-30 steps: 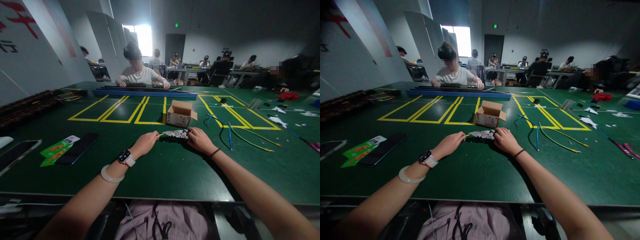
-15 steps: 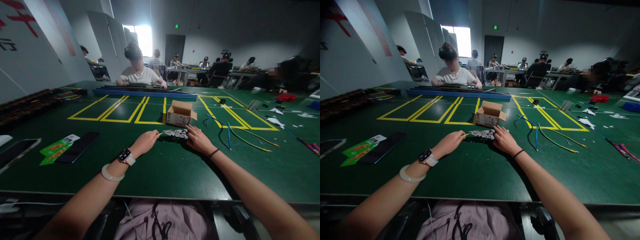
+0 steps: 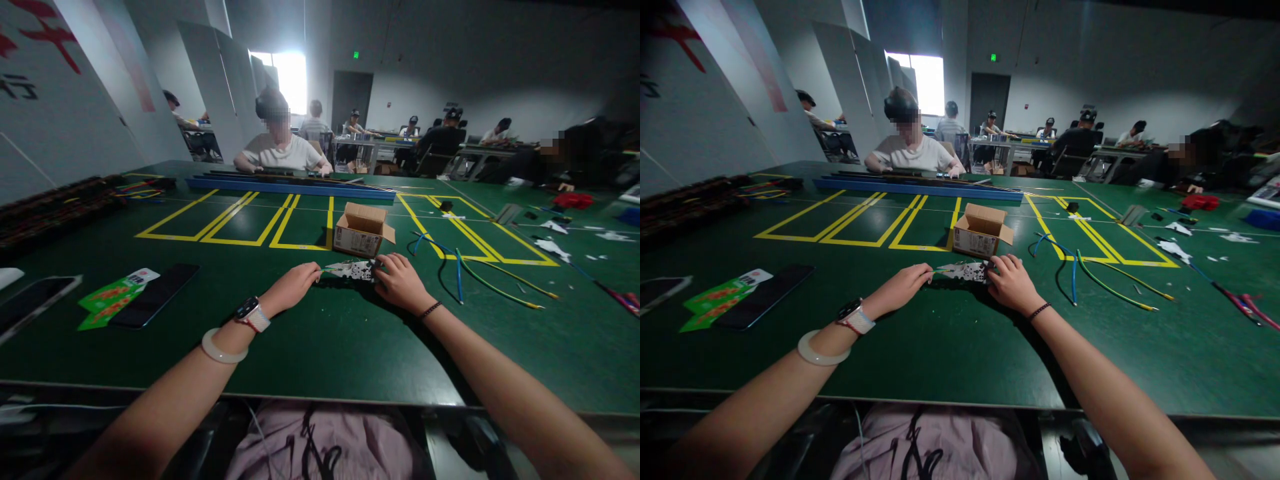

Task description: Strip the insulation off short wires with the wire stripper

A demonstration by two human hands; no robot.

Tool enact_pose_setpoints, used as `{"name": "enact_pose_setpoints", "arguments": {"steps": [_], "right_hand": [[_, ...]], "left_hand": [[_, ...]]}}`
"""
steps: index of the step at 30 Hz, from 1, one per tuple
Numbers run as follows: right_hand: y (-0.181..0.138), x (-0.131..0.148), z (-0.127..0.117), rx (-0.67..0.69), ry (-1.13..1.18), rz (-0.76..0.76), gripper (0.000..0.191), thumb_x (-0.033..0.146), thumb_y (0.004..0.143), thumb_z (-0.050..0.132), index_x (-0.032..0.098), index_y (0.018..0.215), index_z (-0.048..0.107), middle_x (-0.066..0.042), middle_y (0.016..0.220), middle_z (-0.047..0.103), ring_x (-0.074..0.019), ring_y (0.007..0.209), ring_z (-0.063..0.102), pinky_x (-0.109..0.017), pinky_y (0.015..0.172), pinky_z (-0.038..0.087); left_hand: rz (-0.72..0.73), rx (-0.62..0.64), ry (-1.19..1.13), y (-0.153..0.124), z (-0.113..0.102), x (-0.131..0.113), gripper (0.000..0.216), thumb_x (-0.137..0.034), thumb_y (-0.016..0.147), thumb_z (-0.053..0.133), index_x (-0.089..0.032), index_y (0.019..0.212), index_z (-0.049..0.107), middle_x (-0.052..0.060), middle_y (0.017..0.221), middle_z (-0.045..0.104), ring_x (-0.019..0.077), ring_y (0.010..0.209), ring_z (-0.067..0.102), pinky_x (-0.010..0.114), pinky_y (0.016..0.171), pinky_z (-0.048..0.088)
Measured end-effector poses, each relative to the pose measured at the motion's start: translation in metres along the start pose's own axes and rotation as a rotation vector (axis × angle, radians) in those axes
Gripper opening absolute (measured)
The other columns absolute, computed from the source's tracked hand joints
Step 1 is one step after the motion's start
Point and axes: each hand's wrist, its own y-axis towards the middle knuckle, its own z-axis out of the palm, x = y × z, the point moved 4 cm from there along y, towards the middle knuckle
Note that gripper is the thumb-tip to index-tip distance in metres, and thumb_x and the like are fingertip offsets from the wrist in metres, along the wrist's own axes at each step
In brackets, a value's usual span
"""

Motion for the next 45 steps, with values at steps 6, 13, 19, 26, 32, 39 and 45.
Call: {"name": "enact_pose_setpoints", "arguments": {"steps": [6, 13, 19, 26, 32, 39, 45], "right_hand": [[0.001, -0.001, -0.007, -0.003, -0.026, 0.027, 0.026, 0.025, 0.078, 0.057, 0.015, 0.101, 0.065, -0.017, 0.125, 0.052, -0.0315, 0.112, 0.043, -0.047, 0.098, 0.033], [0.001, 0.001, -0.01, 0.009, -0.05, 0.006, 0.026, 0.024, 0.08, 0.055, 0.016, 0.103, 0.065, -0.017, 0.127, 0.052, -0.0323, 0.114, 0.041, -0.048, 0.097, 0.031], [-0.001, 0.003, -0.01, 0.018, -0.022, -0.016, 0.024, 0.025, 0.082, 0.054, 0.018, 0.101, 0.065, -0.015, 0.124, 0.055, -0.0303, 0.11, 0.044, -0.046, 0.093, 0.033], [-0.003, 0.0, -0.007, -0.046, -0.006, -0.045, 0.021, 0.029, 0.082, 0.057, 0.015, 0.095, 0.066, -0.017, 0.121, 0.057, -0.0299, 0.108, 0.046, -0.043, 0.091, 0.036], [-0.003, -0.002, -0.006, -0.078, 0.018, -0.066, 0.021, 0.031, 0.086, 0.056, 0.016, 0.095, 0.067, -0.015, 0.118, 0.059, -0.0277, 0.105, 0.048, -0.042, 0.089, 0.037], [-0.003, -0.001, -0.008, -0.038, -0.036, -0.087, 0.018, 0.026, 0.085, 0.058, 0.017, 0.097, 0.066, -0.013, 0.123, 0.06, -0.0279, 0.104, 0.048, -0.042, 0.087, 0.037], [-0.003, -0.002, -0.009, -0.054, -0.003, -0.057, 0.018, 0.026, 0.083, 0.059, 0.016, 0.097, 0.063, -0.014, 0.119, 0.062, -0.0277, 0.101, 0.051, -0.041, 0.086, 0.038]], "left_hand": [[0.037, -0.003, -0.015, 0.001, -0.003, 0.002, 0.027, -0.029, 0.099, 0.033, -0.017, 0.095, 0.057, 0.006, 0.093, 0.061, 0.0201, 0.087, 0.057, 0.031, 0.076, 0.044], [0.048, 0.033, -0.054, 0.003, -0.006, 0.009, 0.031, -0.032, 0.099, 0.033, -0.017, 0.102, 0.059, 0.007, 0.098, 0.062, 0.0203, 0.09, 0.057, 0.031, 0.079, 0.045], [0.044, 0.038, -0.077, 0.004, -0.007, 0.014, 0.03, -0.034, 0.098, 0.034, -0.018, 0.101, 0.06, 0.005, 0.096, 0.063, 0.0195, 0.088, 0.057, 0.031, 0.078, 0.044], [0.041, 0.037, -0.103, 0.004, -0.009, 0.015, 0.031, -0.036, 0.098, 0.033, -0.018, 0.098, 0.059, 0.005, 0.095, 0.062, 0.0192, 0.086, 0.057, 0.03, 0.077, 0.044], [0.071, 0.034, -0.09, 0.006, -0.008, 0.018, 0.032, -0.038, 0.098, 0.031, -0.018, 0.093, 0.057, 0.003, 0.088, 0.059, 0.0178, 0.08, 0.055, 0.029, 0.073, 0.042], [0.091, 0.06, -0.094, 0.006, -0.006, 0.019, 0.032, -0.037, 0.099, 0.032, -0.018, 0.092, 0.057, 0.002, 0.087, 0.059, 0.017, 0.077, 0.055, 0.028, 0.072, 0.041], [0.072, 0.049, -0.107, 0.006, -0.006, 0.02, 0.029, -0.036, 0.097, 0.036, -0.018, 0.094, 0.059, 0.004, 0.091, 0.061, 0.0186, 0.083, 0.056, 0.029, 0.076, 0.042]]}}
